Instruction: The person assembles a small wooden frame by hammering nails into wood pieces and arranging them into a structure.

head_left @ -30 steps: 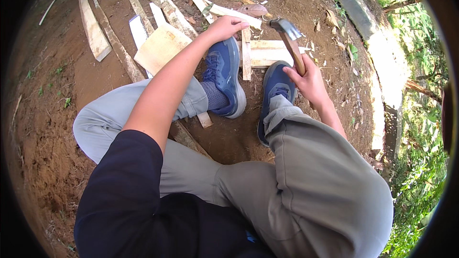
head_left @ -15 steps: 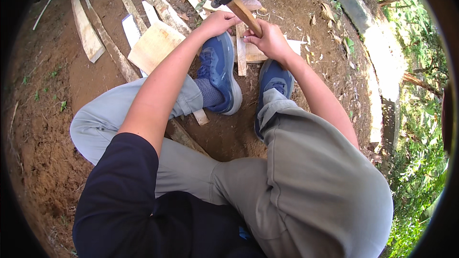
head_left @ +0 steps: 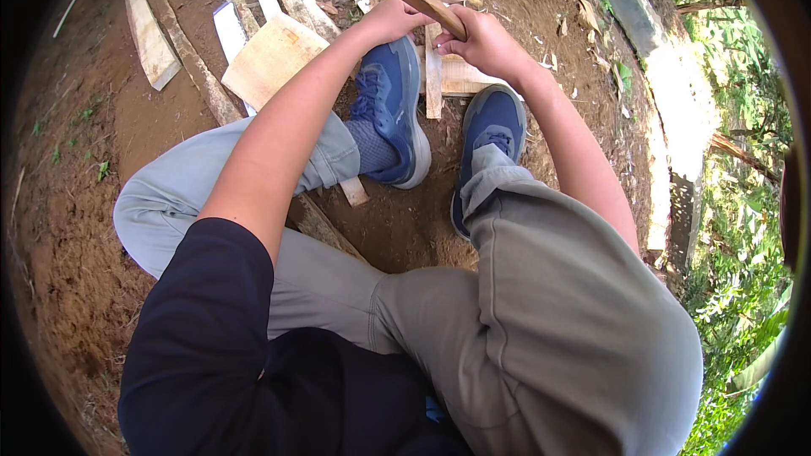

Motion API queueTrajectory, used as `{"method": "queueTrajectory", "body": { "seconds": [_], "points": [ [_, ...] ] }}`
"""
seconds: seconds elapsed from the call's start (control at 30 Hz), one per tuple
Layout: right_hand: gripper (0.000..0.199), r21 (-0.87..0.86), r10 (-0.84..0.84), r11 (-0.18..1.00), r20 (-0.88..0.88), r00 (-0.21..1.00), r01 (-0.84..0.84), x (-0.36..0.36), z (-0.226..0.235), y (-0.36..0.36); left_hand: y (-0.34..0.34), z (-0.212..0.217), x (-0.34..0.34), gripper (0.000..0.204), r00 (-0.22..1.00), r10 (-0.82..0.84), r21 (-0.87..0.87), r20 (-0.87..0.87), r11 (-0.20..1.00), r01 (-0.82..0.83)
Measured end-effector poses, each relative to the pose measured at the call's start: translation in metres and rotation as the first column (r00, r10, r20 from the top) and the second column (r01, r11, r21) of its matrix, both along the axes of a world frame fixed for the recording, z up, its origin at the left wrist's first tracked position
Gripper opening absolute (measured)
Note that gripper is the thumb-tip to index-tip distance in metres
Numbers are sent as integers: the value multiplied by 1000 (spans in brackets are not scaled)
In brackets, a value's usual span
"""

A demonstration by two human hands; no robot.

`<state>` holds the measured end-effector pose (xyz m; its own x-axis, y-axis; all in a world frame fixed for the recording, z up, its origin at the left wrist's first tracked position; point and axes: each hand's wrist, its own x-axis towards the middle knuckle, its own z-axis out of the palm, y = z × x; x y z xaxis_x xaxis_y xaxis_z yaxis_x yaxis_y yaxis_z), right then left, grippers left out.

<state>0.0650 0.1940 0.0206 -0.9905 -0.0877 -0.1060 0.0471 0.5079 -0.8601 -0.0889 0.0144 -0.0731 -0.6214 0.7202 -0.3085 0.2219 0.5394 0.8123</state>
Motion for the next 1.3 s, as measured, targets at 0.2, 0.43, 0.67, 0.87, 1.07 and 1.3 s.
{"method": "queueTrajectory", "body": {
  "seconds": [0.2,0.43,0.67,0.87,1.07,1.3],
  "points": [
    [34,-193,90,979,126,988,-65,-9,2,2,-3,12,0,45,999,0,-86,33,996,3],
    [39,-360,27,931,230,973,59,0,-4,12,-1,28,8,56,999,-34,-79,30,996,37],
    [38,-327,-20,940,213,977,91,1,-17,8,1,28,9,55,998,-53,-94,42,994,57],
    [28,-301,-30,950,192,981,87,-1,-5,2,-1,28,8,53,998,-37,-70,42,997,40],
    [29,-244,-47,964,225,973,103,-8,-7,-2,0,24,5,50,997,-71,-74,31,995,73],
    [31,-271,-60,955,208,976,117,-12,0,-11,0,17,1,48,997,-79,-89,14,993,80]
  ]
}}
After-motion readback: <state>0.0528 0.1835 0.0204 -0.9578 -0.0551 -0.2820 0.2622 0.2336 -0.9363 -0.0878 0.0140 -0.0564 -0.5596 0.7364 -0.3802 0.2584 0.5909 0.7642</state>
